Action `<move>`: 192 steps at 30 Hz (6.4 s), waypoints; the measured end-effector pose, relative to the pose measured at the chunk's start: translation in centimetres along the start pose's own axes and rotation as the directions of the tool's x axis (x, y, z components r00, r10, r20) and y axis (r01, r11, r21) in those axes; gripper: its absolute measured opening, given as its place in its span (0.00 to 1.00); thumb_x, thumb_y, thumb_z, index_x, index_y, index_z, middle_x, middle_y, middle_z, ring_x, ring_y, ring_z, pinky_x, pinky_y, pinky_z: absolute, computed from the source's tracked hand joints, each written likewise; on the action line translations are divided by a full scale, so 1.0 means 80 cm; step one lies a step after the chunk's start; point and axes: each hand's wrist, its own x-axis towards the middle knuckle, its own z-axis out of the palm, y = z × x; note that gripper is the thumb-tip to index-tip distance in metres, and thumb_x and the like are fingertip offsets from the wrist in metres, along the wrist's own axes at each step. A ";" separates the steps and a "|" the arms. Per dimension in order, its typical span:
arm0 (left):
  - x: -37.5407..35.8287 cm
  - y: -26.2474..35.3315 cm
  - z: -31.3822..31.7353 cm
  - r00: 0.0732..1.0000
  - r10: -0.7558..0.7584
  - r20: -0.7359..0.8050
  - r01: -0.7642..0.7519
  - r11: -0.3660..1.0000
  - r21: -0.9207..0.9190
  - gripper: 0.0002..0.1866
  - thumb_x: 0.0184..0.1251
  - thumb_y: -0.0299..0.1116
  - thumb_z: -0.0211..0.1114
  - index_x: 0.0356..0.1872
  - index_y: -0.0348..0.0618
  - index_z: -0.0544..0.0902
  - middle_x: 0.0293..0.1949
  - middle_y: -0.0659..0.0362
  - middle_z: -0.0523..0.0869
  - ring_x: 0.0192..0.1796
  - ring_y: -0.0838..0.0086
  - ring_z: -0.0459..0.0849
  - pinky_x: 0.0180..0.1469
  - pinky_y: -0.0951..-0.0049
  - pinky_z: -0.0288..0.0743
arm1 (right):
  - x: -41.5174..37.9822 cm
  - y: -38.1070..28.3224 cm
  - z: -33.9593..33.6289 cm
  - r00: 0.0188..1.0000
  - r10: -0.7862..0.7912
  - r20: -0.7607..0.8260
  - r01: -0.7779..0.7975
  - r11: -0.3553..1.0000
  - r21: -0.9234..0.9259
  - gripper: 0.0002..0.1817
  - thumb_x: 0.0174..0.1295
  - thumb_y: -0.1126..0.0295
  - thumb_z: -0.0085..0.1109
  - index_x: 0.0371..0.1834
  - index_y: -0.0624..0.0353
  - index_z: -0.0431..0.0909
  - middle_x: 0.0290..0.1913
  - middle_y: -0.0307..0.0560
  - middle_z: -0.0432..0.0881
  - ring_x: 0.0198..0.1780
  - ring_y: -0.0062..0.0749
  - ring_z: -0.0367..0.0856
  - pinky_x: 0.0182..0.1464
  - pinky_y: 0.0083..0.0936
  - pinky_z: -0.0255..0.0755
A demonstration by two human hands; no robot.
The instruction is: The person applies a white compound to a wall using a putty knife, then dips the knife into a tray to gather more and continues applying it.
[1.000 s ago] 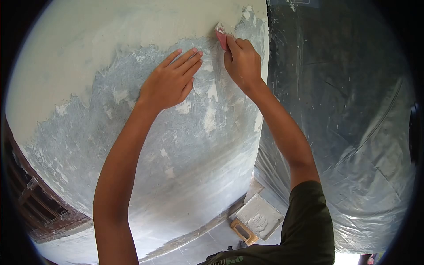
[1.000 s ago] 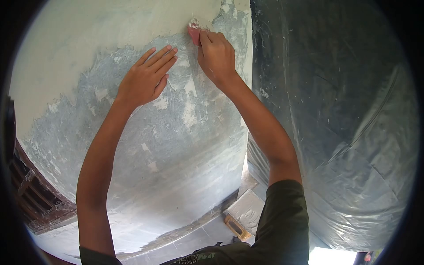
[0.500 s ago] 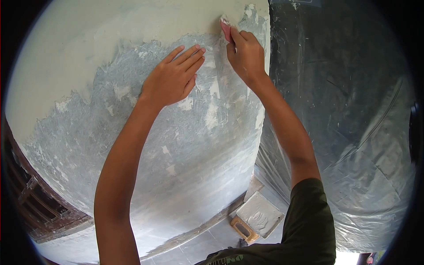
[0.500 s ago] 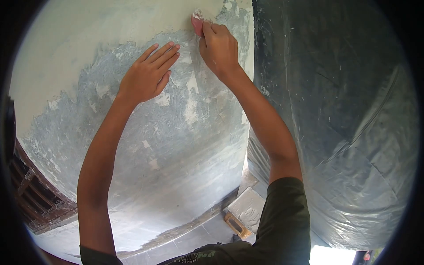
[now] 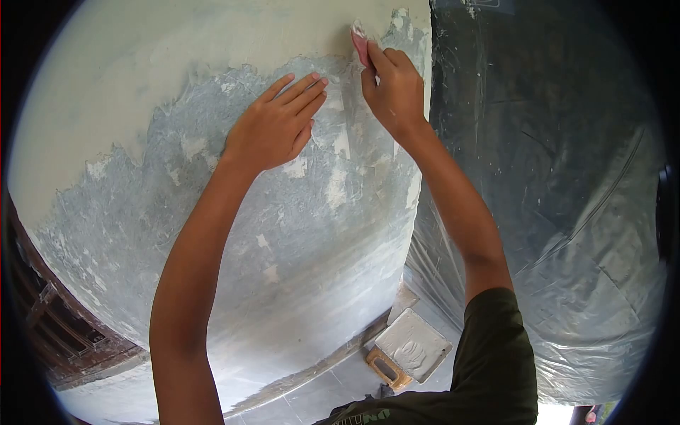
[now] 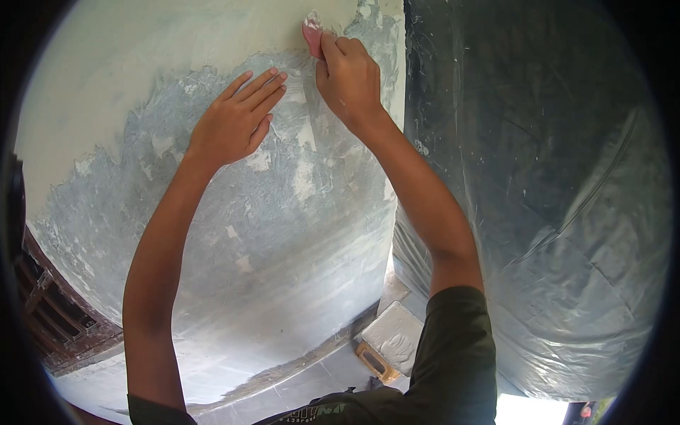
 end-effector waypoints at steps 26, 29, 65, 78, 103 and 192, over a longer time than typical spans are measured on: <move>0.000 0.000 -0.001 1.000 0.012 0.005 -0.012 1.000 -0.017 0.24 0.73 0.32 0.56 0.69 0.43 0.77 0.75 0.61 0.74 0.79 0.70 0.67 0.82 0.58 0.57 | 0.010 0.057 0.056 0.996 -0.086 -0.018 0.082 0.982 -0.171 0.15 0.55 0.79 0.63 0.48 0.64 0.81 0.37 0.50 0.83 0.41 0.50 0.83 0.44 0.44 0.80; 0.000 0.002 -0.003 1.000 0.008 -0.007 -0.008 1.000 -0.001 0.24 0.73 0.32 0.57 0.70 0.43 0.77 0.76 0.61 0.73 0.79 0.70 0.66 0.83 0.58 0.56 | -0.047 -0.011 0.032 0.988 -0.148 -0.042 0.144 0.987 -0.074 0.14 0.51 0.80 0.63 0.43 0.65 0.81 0.36 0.50 0.82 0.41 0.45 0.83 0.42 0.38 0.79; 0.000 0.001 0.000 1.000 0.008 -0.005 -0.008 1.000 -0.026 0.24 0.72 0.31 0.57 0.69 0.42 0.77 0.76 0.61 0.74 0.79 0.70 0.67 0.82 0.58 0.58 | 0.034 0.056 0.019 0.995 0.048 -0.085 -0.059 0.990 -0.125 0.12 0.53 0.78 0.64 0.41 0.64 0.79 0.35 0.49 0.82 0.40 0.49 0.83 0.40 0.44 0.80; 0.000 0.000 0.000 1.000 0.006 -0.008 -0.006 1.000 -0.022 0.24 0.72 0.32 0.57 0.68 0.43 0.79 0.75 0.61 0.74 0.79 0.70 0.67 0.82 0.58 0.57 | 0.018 0.034 0.014 0.990 0.011 -0.138 -0.018 0.999 -0.048 0.11 0.53 0.79 0.62 0.41 0.62 0.80 0.34 0.49 0.81 0.39 0.48 0.82 0.39 0.43 0.79; -0.016 0.122 0.066 0.979 -0.152 -0.137 0.084 0.909 -0.409 0.21 0.79 0.35 0.54 0.68 0.41 0.79 0.72 0.55 0.78 0.77 0.62 0.71 0.80 0.55 0.60 | -0.228 -0.043 -0.188 0.218 0.685 0.695 -0.828 -0.247 0.503 0.12 0.72 0.77 0.58 0.55 0.67 0.83 0.51 0.51 0.87 0.50 0.33 0.88 0.57 0.34 0.87; -0.476 0.843 0.146 0.348 0.336 0.875 0.936 -0.079 -0.342 0.22 0.81 0.35 0.48 0.66 0.31 0.77 0.67 0.41 0.79 0.70 0.50 0.77 0.73 0.58 0.70 | -1.099 -0.147 -0.383 -0.453 0.384 0.805 -0.793 0.238 -0.560 0.25 0.62 0.86 0.52 0.60 0.55 0.83 0.53 0.59 0.88 0.55 0.51 0.87 0.56 0.42 0.80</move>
